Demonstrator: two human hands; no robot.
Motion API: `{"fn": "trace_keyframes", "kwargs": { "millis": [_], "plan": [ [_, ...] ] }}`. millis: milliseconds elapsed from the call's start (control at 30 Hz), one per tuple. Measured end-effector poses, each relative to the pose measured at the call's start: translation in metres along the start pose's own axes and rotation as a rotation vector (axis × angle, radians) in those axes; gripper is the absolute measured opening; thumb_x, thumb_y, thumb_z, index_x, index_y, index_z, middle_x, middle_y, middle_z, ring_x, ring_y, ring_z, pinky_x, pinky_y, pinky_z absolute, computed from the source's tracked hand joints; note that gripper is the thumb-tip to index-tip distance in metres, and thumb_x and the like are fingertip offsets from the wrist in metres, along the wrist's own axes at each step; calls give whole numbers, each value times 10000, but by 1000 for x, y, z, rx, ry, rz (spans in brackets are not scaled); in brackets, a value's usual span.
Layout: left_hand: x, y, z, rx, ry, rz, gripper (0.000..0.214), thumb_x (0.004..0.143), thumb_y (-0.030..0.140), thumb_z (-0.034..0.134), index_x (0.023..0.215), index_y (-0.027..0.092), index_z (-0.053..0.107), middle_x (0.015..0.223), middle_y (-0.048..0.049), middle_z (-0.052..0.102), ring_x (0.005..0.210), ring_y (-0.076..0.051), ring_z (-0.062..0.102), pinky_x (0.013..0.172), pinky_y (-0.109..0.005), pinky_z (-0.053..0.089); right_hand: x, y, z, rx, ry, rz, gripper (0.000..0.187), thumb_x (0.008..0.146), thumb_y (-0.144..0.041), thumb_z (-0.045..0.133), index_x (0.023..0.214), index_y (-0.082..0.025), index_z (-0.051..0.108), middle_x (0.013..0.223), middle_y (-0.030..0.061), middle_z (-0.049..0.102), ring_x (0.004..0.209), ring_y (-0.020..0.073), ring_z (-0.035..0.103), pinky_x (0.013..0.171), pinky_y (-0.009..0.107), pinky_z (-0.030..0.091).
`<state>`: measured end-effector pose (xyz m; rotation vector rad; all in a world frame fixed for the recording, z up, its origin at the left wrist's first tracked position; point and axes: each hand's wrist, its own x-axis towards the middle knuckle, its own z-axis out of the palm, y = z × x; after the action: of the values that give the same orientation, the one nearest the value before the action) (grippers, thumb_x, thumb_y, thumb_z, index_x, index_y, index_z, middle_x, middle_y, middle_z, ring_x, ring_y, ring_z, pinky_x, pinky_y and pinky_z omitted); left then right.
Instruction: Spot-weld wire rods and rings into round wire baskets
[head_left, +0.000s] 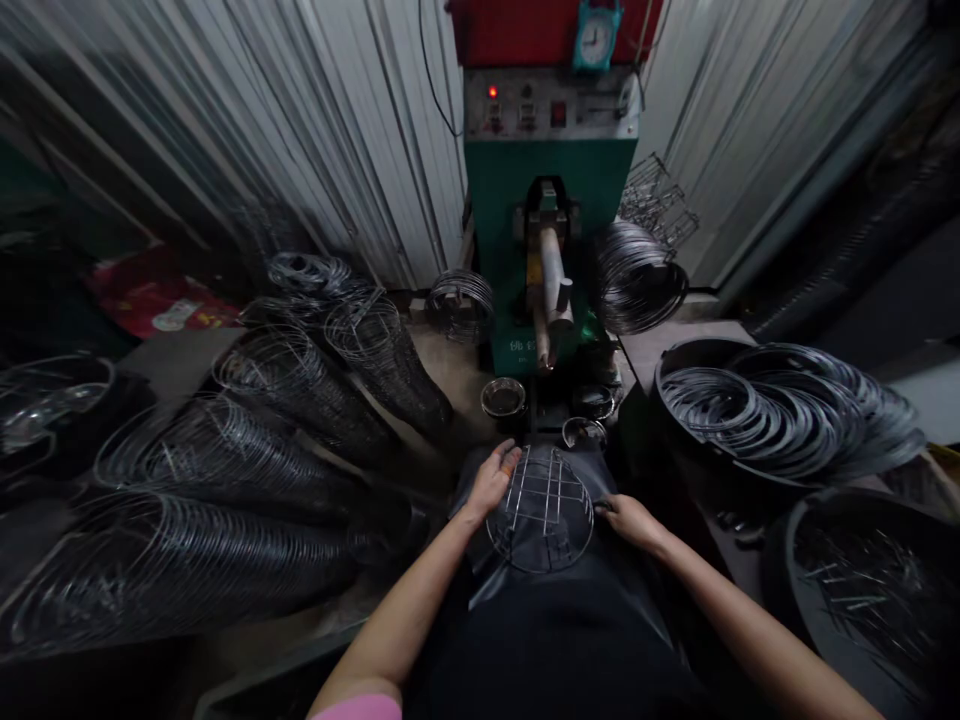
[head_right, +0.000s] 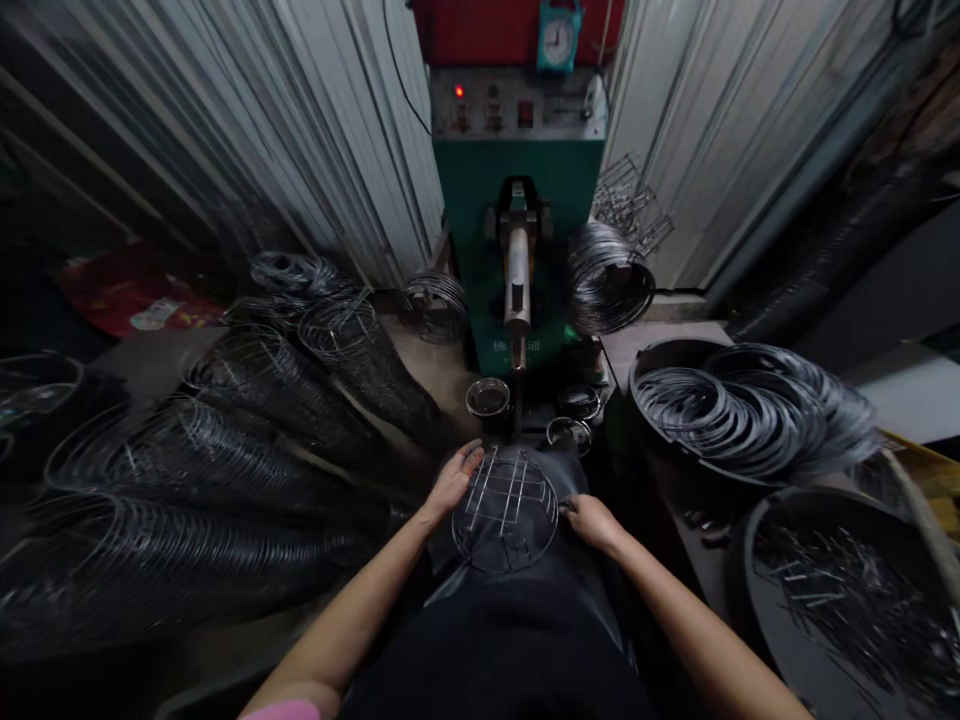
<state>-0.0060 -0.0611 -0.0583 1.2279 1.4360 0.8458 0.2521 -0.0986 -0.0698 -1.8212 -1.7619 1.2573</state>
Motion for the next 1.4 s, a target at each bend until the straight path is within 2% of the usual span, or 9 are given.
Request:
{"fn": "trace_keyframes", "kwargs": {
  "millis": [267, 567, 733, 900, 967, 1067, 1167, 1267, 1400],
  "plan": [
    [-1, -10, 0, -47, 59, 22, 464, 863, 461, 455, 1182, 136, 540, 1047, -86, 643, 1025, -195, 567, 938, -296, 404, 7, -4, -2, 120, 14, 136, 265, 740, -388, 532, 648, -181, 671, 707, 45, 707, 745, 225, 647, 686, 307, 488],
    [-2, -10, -3, -183, 15, -18, 586, 788, 565, 498, 1155, 111, 556, 852, -67, 648, 835, -185, 595, 826, -298, 449, -25, -25, 27, 203, 184, 44, 465, 766, -498, 511, 1055, -153, 629, 1065, 118, 659, 1022, 255, 593, 897, 363, 440],
    [-20, 17, -8, -304, -79, -100, 654, 739, 533, 596, 1263, 162, 474, 967, -81, 637, 825, -177, 614, 783, -302, 479, 21, -52, 6, 138, 261, -18, 408, 823, -473, 445, 994, -159, 641, 974, 93, 679, 946, 231, 604, 844, 327, 445],
    [-69, 27, -6, -308, -140, -112, 854, 721, 505, 631, 1415, 249, 204, 1192, -97, 569, 1031, -209, 591, 895, -332, 449, 78, -84, -24, -31, 66, -93, 410, 773, -515, 534, 727, -139, 688, 702, 55, 678, 714, 210, 615, 665, 272, 453],
    [-85, 21, -12, -191, -258, -144, 806, 681, 504, 664, 1374, 267, 326, 1247, -100, 549, 1136, -243, 534, 949, -359, 422, 87, -88, -15, -80, -57, -186, 349, 751, -462, 586, 754, -136, 708, 701, 32, 684, 718, 201, 616, 659, 255, 448],
    [-88, 12, -32, 55, -439, -107, 546, 596, 475, 729, 1095, 281, 626, 1176, -72, 609, 1143, -289, 522, 1004, -414, 376, 88, -85, 8, -78, -143, -299, 273, 734, -394, 622, 847, -167, 721, 782, -9, 704, 771, 182, 626, 699, 232, 450],
    [-60, 7, -47, 104, -193, -36, 542, 661, 534, 639, 1110, 234, 606, 1183, -86, 601, 1147, -286, 515, 1028, -423, 347, 89, -78, 19, -68, -108, -293, 250, 712, -386, 656, 860, -197, 726, 837, -8, 717, 790, 179, 642, 706, 220, 464],
    [-28, -1, -35, 66, -22, 23, 689, 704, 577, 556, 1261, 180, 466, 1300, -122, 501, 1219, -272, 450, 1053, -410, 315, 94, -65, -9, -90, 116, -203, 279, 723, -388, 657, 935, -214, 709, 930, 14, 713, 863, 187, 643, 734, 220, 472],
    [-15, -26, -5, 106, -48, 123, 627, 719, 576, 534, 1217, 197, 496, 1339, -104, 450, 1278, -269, 372, 1091, -408, 261, 89, -25, -110, -169, 595, 109, 371, 834, -338, 535, 1160, -166, 586, 1130, 98, 638, 1036, 202, 585, 871, 268, 434]
  ]
}}
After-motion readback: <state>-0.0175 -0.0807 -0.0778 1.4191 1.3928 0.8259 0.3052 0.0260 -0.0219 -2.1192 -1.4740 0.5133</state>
